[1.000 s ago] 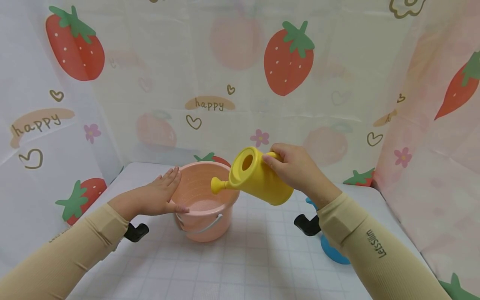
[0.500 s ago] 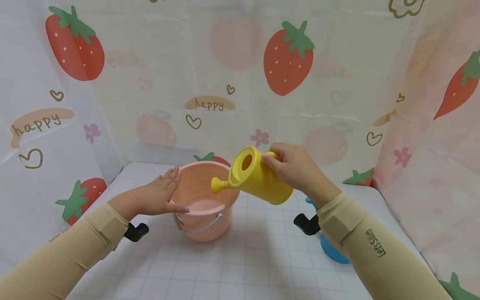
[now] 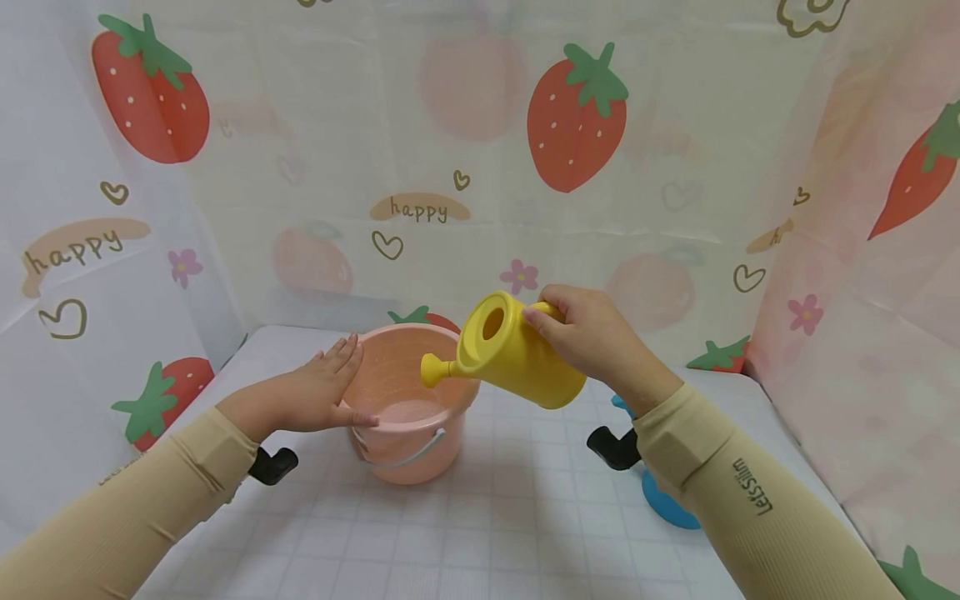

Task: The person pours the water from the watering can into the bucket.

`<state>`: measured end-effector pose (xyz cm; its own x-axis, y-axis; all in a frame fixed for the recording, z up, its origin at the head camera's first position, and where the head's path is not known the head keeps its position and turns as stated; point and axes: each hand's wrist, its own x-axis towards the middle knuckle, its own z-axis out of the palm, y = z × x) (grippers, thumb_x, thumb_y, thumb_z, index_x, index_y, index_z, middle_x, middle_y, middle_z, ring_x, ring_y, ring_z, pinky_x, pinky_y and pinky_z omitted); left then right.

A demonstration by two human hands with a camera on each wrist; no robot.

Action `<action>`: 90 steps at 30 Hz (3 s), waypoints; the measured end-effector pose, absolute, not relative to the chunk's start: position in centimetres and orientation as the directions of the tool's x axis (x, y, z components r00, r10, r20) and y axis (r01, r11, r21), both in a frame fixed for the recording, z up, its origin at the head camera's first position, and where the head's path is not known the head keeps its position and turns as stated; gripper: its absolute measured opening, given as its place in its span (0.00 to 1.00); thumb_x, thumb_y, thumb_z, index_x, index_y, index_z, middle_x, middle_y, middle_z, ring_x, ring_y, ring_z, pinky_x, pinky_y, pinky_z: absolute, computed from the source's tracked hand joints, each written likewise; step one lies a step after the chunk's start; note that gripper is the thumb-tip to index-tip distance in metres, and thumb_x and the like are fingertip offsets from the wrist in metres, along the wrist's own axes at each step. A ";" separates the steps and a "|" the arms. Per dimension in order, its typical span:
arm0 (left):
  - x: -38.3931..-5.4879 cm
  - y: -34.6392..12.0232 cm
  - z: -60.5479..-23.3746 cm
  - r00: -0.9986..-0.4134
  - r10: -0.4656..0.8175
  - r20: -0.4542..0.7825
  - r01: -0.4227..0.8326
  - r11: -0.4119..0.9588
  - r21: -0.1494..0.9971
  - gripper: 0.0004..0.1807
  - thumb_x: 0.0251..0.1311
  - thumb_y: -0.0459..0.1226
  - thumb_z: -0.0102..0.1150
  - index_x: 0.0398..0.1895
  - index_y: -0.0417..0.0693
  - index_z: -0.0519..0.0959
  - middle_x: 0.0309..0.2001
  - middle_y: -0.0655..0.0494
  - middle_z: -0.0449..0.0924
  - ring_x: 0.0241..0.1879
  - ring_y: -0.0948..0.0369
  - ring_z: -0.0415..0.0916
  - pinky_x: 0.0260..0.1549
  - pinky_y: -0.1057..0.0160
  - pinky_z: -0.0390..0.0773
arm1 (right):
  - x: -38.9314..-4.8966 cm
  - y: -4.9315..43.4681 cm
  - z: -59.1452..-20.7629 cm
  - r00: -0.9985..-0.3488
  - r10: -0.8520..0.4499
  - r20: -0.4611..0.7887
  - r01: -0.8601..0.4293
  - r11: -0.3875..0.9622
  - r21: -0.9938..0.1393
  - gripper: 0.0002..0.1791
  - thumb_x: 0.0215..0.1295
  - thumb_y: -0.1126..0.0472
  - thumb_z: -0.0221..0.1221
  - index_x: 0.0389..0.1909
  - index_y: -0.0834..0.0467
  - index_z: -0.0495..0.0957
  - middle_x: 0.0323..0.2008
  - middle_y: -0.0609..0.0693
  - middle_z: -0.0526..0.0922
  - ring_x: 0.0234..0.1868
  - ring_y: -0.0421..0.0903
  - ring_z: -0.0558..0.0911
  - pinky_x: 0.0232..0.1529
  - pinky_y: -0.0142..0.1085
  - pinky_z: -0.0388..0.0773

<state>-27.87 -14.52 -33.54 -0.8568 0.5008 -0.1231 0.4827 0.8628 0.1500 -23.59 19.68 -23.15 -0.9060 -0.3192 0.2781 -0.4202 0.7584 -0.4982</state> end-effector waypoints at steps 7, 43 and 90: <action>-27.9 -14.6 -33.6 -0.855 0.503 -0.124 0.486 0.862 0.143 0.65 0.45 0.74 0.41 0.69 0.31 0.36 0.70 0.37 0.28 0.70 0.45 0.29 0.65 0.44 0.40 | -23.6 19.7 -23.2 -0.900 -0.327 0.287 -0.431 0.759 -0.487 0.16 0.66 0.50 0.51 0.27 0.58 0.73 0.22 0.52 0.71 0.26 0.48 0.72 0.27 0.36 0.72; -27.8 -14.4 -33.5 -0.860 0.497 -0.114 0.480 0.864 0.151 0.63 0.49 0.70 0.46 0.69 0.31 0.37 0.70 0.36 0.29 0.70 0.45 0.29 0.64 0.43 0.40 | -23.4 19.5 -23.1 -0.898 -0.327 0.294 -0.435 0.758 -0.485 0.15 0.66 0.50 0.52 0.28 0.58 0.74 0.23 0.52 0.73 0.27 0.48 0.73 0.27 0.35 0.73; -27.8 -14.4 -33.4 -0.855 0.506 -0.119 0.491 0.861 0.134 0.66 0.44 0.75 0.39 0.69 0.31 0.37 0.70 0.36 0.30 0.70 0.44 0.30 0.64 0.44 0.41 | -23.3 19.5 -22.8 -0.896 -0.329 0.298 -0.438 0.765 -0.473 0.16 0.65 0.49 0.53 0.28 0.58 0.74 0.22 0.51 0.74 0.26 0.48 0.73 0.27 0.35 0.73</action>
<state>-27.76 -14.43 -33.42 -0.8545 0.5057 -0.1186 0.4908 0.8609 0.1342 -23.35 19.52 -22.81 -0.8962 -0.3289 0.2977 -0.4377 0.7648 -0.4728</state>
